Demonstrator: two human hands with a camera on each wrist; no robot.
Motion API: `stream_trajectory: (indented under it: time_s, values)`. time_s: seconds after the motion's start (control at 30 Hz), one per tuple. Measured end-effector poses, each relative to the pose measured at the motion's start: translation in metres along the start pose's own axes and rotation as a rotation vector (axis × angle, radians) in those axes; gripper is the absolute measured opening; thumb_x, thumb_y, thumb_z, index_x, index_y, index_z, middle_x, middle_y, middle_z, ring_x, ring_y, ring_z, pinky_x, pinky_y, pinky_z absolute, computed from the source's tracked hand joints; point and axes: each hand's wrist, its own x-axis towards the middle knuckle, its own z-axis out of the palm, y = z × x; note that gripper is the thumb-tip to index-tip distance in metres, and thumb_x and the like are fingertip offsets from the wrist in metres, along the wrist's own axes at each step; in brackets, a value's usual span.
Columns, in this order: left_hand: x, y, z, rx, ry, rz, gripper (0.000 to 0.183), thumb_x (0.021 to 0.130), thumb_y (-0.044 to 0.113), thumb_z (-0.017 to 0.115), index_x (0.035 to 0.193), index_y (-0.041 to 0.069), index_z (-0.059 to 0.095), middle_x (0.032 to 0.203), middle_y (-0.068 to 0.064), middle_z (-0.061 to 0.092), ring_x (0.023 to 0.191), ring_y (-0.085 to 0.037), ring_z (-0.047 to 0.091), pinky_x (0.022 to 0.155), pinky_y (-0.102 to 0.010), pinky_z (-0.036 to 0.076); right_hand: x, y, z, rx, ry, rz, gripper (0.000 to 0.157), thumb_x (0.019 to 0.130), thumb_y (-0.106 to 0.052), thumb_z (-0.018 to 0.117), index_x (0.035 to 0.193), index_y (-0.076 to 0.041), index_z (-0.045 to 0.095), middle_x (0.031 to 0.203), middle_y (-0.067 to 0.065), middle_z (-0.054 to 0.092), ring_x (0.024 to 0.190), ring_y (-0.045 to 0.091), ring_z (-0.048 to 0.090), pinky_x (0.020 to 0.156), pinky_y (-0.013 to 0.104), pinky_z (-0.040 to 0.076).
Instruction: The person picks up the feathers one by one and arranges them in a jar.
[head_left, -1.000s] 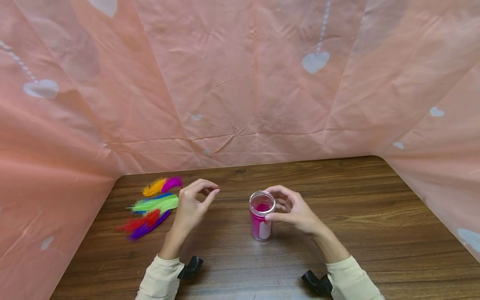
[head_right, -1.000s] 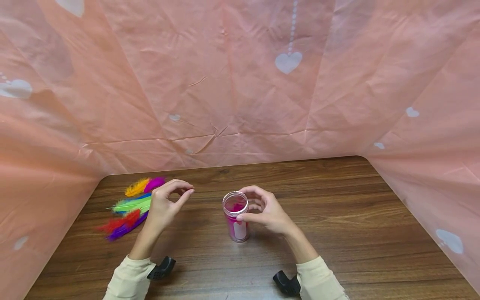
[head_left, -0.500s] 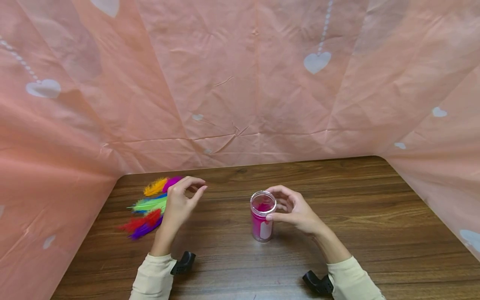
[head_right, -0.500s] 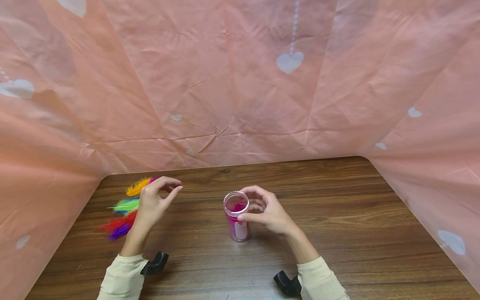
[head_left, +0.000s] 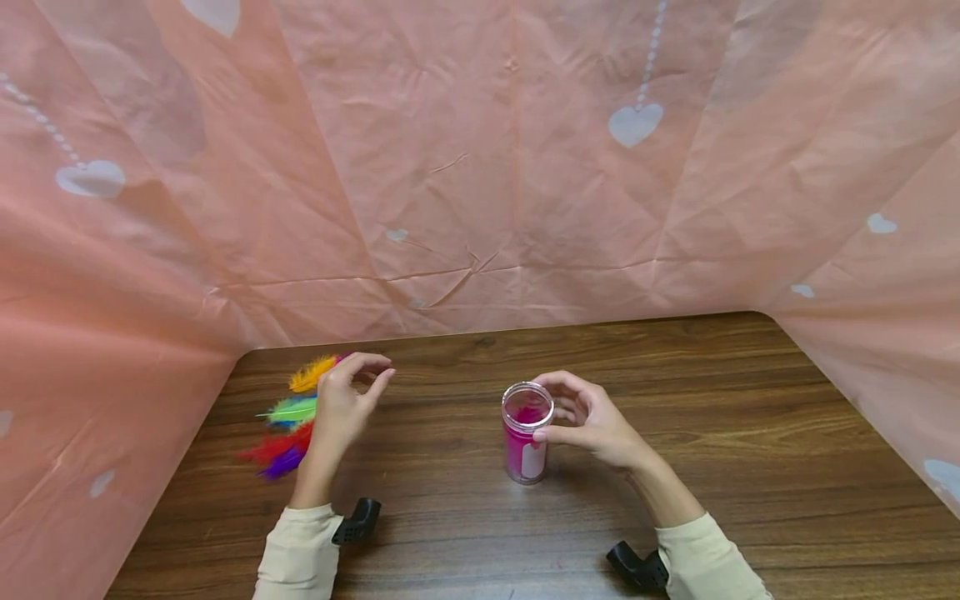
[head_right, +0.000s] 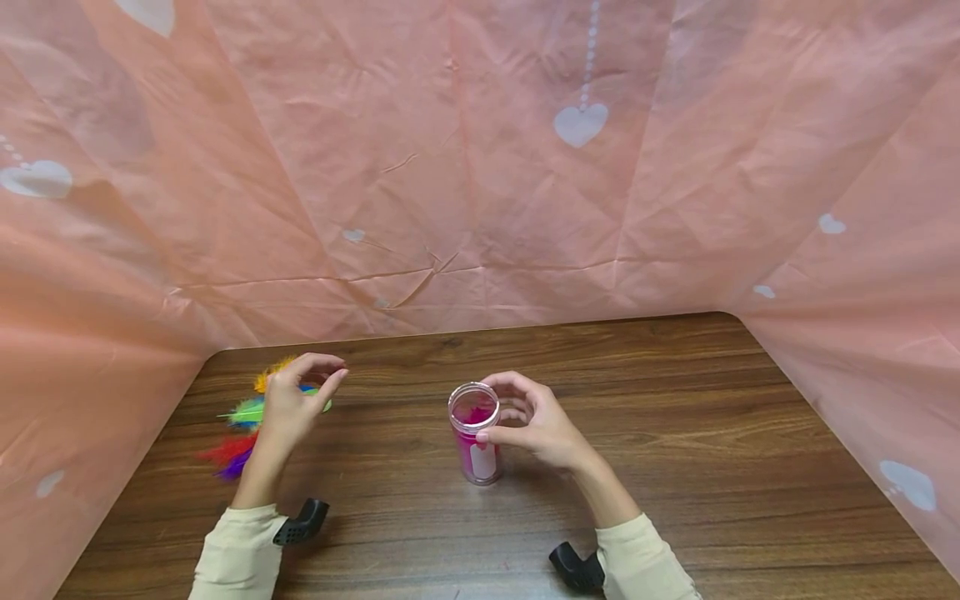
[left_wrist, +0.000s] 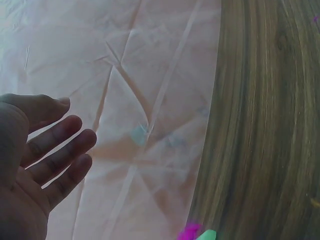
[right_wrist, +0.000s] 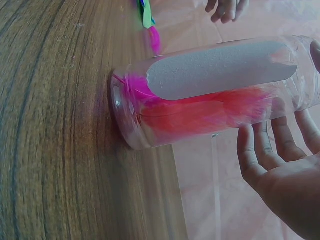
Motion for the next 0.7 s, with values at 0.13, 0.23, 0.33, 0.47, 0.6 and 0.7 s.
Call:
stream_trajectory:
  time_s: [0.13,0.23,0.33,0.47,0.6,0.7]
  values:
    - [-0.001,-0.004,-0.004,0.016,0.009,-0.028,0.017,0.079,-0.009,0.084,0.090,-0.005,0.073,0.083,-0.015,0.074,0.069,-0.028,0.069,0.061,-0.028,0.058,0.001,0.000,0.001,0.000,-0.004,0.004,0.055,0.083,0.004,0.082,0.130,0.013,0.055,0.123,0.018,0.065,0.113,0.017,0.067,0.098,0.031,0.055]
    - [-0.001,-0.006,-0.006,0.018,0.012,-0.047,0.016,0.079,-0.009,0.084,0.090,-0.006,0.073,0.083,-0.016,0.074,0.069,-0.028,0.069,0.063,-0.019,0.055,0.001,-0.001,0.001,-0.003,-0.005,0.005,0.055,0.084,0.004,0.082,0.130,0.012,0.055,0.123,0.018,0.066,0.113,0.018,0.067,0.098,0.031,0.055]
    - [-0.001,-0.008,-0.009,0.028,0.005,-0.064,0.015,0.080,-0.009,0.083,0.091,-0.006,0.073,0.084,-0.016,0.074,0.071,-0.028,0.070,0.066,-0.018,0.055,0.001,-0.001,0.001,-0.005,-0.001,0.001,0.054,0.084,0.004,0.082,0.130,0.012,0.055,0.122,0.018,0.066,0.113,0.018,0.067,0.097,0.031,0.055]
    - [-0.002,-0.012,-0.014,0.058,-0.002,-0.079,0.015,0.080,-0.010,0.083,0.091,-0.006,0.073,0.085,-0.016,0.075,0.071,-0.028,0.070,0.068,-0.012,0.052,0.000,-0.001,0.000,-0.005,0.005,-0.005,0.055,0.083,0.005,0.081,0.130,0.014,0.054,0.122,0.018,0.066,0.113,0.017,0.067,0.097,0.029,0.055]
    - [-0.006,-0.018,-0.021,0.103,-0.013,-0.107,0.014,0.081,-0.009,0.083,0.091,-0.005,0.073,0.085,-0.015,0.075,0.072,-0.031,0.072,0.075,-0.007,0.046,0.001,-0.001,0.000,-0.002,0.007,-0.004,0.055,0.083,0.005,0.081,0.130,0.014,0.054,0.122,0.018,0.066,0.113,0.016,0.067,0.097,0.028,0.055]
    - [-0.010,-0.023,-0.027,0.142,-0.028,-0.147,0.014,0.081,-0.008,0.083,0.092,-0.005,0.074,0.086,-0.016,0.076,0.075,-0.034,0.073,0.079,-0.024,0.052,0.001,-0.001,0.000,0.000,0.005,-0.003,0.055,0.083,0.005,0.082,0.130,0.014,0.054,0.122,0.017,0.066,0.112,0.016,0.068,0.097,0.028,0.055]
